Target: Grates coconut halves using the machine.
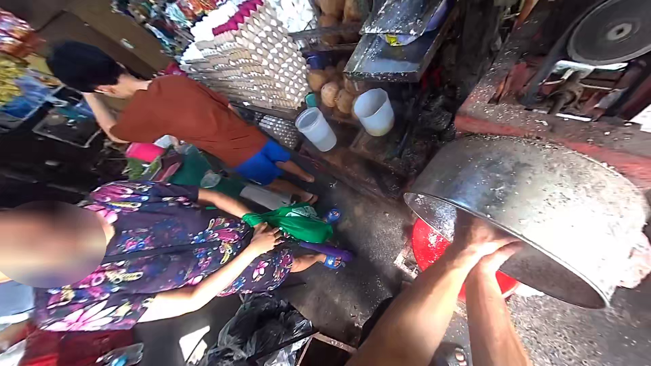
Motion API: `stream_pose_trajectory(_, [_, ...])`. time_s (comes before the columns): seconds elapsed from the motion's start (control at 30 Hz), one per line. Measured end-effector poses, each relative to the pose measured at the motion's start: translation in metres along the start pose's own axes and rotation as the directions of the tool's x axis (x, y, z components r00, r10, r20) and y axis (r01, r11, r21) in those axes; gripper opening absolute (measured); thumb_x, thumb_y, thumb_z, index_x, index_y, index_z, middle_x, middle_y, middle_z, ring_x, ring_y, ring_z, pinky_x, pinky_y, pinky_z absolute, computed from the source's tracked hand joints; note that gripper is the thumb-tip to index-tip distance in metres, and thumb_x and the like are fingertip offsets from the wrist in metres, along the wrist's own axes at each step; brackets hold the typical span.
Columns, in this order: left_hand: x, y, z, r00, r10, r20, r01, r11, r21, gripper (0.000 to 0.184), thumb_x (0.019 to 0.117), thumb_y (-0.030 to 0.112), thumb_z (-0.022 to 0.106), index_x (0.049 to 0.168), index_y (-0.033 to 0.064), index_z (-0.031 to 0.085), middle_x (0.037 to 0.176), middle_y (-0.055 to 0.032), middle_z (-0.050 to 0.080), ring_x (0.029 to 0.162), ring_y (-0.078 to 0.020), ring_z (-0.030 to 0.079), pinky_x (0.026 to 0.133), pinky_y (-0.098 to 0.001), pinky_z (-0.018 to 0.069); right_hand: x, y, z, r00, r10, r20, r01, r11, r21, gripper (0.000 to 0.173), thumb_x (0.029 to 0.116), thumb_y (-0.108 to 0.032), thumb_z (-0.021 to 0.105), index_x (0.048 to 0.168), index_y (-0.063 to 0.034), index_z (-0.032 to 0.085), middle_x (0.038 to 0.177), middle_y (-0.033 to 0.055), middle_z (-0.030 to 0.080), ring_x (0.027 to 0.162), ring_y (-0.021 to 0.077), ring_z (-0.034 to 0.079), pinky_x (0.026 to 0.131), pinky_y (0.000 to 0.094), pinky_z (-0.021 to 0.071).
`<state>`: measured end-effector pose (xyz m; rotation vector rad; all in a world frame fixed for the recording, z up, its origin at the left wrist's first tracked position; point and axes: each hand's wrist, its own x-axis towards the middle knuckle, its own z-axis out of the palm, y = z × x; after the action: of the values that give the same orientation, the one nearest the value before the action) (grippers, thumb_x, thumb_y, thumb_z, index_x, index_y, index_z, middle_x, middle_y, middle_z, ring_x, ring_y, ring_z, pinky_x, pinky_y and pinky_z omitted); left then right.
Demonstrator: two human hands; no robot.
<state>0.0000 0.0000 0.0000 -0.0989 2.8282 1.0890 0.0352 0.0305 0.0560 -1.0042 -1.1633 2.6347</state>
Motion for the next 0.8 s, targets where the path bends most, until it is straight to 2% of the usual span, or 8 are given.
stream_pose_trajectory(0.07, [-0.001,-0.003,0.0,0.999,-0.014,-0.05,0.008,0.993,-0.119,0.086,0.0675,0.049,0.088,0.13,-0.0042,0.064,0.135,-0.0228,0.062,0.132,-0.0319,0.054,0.117,-0.043,0.0365,0.018,0.028,-0.016,0.981,-0.181,0.075,0.192,0.966,-0.173,0.048,0.1094,-0.016,0.031,0.143,0.0182,0.036,0.14,0.0314,0.051,0.13,0.0241,0.052,0.109,0.0276,0.043])
stream_pose_trajectory(0.13, [-0.001,-0.009,0.004,0.993,-0.058,-0.101,0.026,0.954,-0.297,0.094,0.0657,0.041,0.091,0.136,-0.0105,0.055,0.139,-0.0265,0.057,0.134,-0.0312,0.052,0.118,-0.0414,0.0372,0.034,0.017,-0.027,0.993,0.093,0.073,-0.061,0.932,-0.358,0.045,0.1135,-0.017,0.025,0.152,0.0047,0.036,0.151,0.0166,0.05,0.136,0.0175,0.049,0.113,0.0338,0.0411])
stream_pose_trajectory(0.2, [0.006,-0.017,0.013,0.99,-0.093,-0.107,0.021,0.844,-0.535,0.103,0.0658,0.029,0.092,0.145,-0.0126,0.04,0.142,-0.0259,0.054,0.135,-0.027,0.052,0.117,-0.0384,0.0394,0.063,0.063,-0.046,0.989,-0.136,0.06,0.144,0.976,-0.164,0.054,0.1118,-0.034,0.023,0.144,0.0028,0.045,0.131,0.016,0.062,0.119,0.0191,0.062,0.099,0.04,0.054])
stream_pose_trajectory(0.3, [0.009,-0.051,0.028,0.985,-0.171,0.019,0.101,0.485,-0.869,0.067,0.093,0.013,0.068,0.149,-0.0041,0.037,0.136,-0.0229,0.058,0.123,-0.0257,0.059,0.105,-0.043,0.0506,0.071,0.083,-0.07,0.974,-0.167,0.152,0.178,0.982,-0.063,0.059,0.1074,-0.037,0.047,0.153,-0.0043,0.027,0.124,0.0165,0.062,0.105,0.0226,0.067,0.087,0.0432,0.0607])
stream_pose_trajectory(0.47, [-0.05,-0.085,0.022,0.883,-0.199,0.426,0.437,0.018,-0.899,0.07,0.1051,0.063,0.016,0.133,0.0115,0.054,0.112,-0.0104,0.069,0.101,-0.0219,0.067,0.086,-0.0451,0.057,0.016,0.095,-0.098,0.943,-0.237,0.235,0.305,0.898,-0.316,0.13,0.0708,-0.035,0.088,0.161,-0.0031,0.0,0.157,0.0229,0.037,0.138,0.0225,0.049,0.113,0.0385,0.0467])
stream_pose_trajectory(0.57, [-0.047,-0.081,0.018,0.963,-0.139,0.231,0.259,0.244,-0.934,0.048,0.11,0.039,0.033,0.144,0.0076,0.044,0.125,-0.0106,0.063,0.111,-0.0175,0.062,0.094,-0.0396,0.0548,0.02,0.095,-0.081,0.95,-0.267,0.165,0.299,0.928,-0.221,0.12,0.073,-0.03,0.089,0.159,-0.0051,0.01,0.149,0.0206,0.046,0.131,0.0217,0.056,0.107,0.0397,0.053])
stream_pose_trajectory(0.67, [-0.003,-0.037,-0.001,0.99,-0.123,-0.063,0.026,0.611,-0.792,0.061,0.0935,0.017,0.07,0.143,-0.0061,0.043,0.135,-0.0217,0.058,0.124,-0.0243,0.058,0.107,-0.0396,0.0492,0.041,0.068,-0.044,0.971,-0.181,0.159,0.178,0.984,0.027,0.06,0.0974,-0.027,0.066,0.145,-0.0014,0.039,0.124,0.0182,0.065,0.109,0.0246,0.068,0.093,0.0453,0.0594])
stream_pose_trajectory(0.8, [0.018,0.014,-0.01,0.989,-0.134,0.061,0.132,0.991,0.033,0.079,0.0832,0.054,0.076,0.141,0.0032,0.057,0.146,-0.0234,0.053,0.139,-0.0374,0.047,0.113,-0.0573,0.039,0.051,0.045,-0.027,0.987,0.039,0.154,-0.099,0.91,0.404,0.058,0.107,-0.056,0.027,0.135,-0.0123,0.053,0.122,0.0099,0.066,0.112,0.0224,0.063,0.093,0.0476,0.0542])
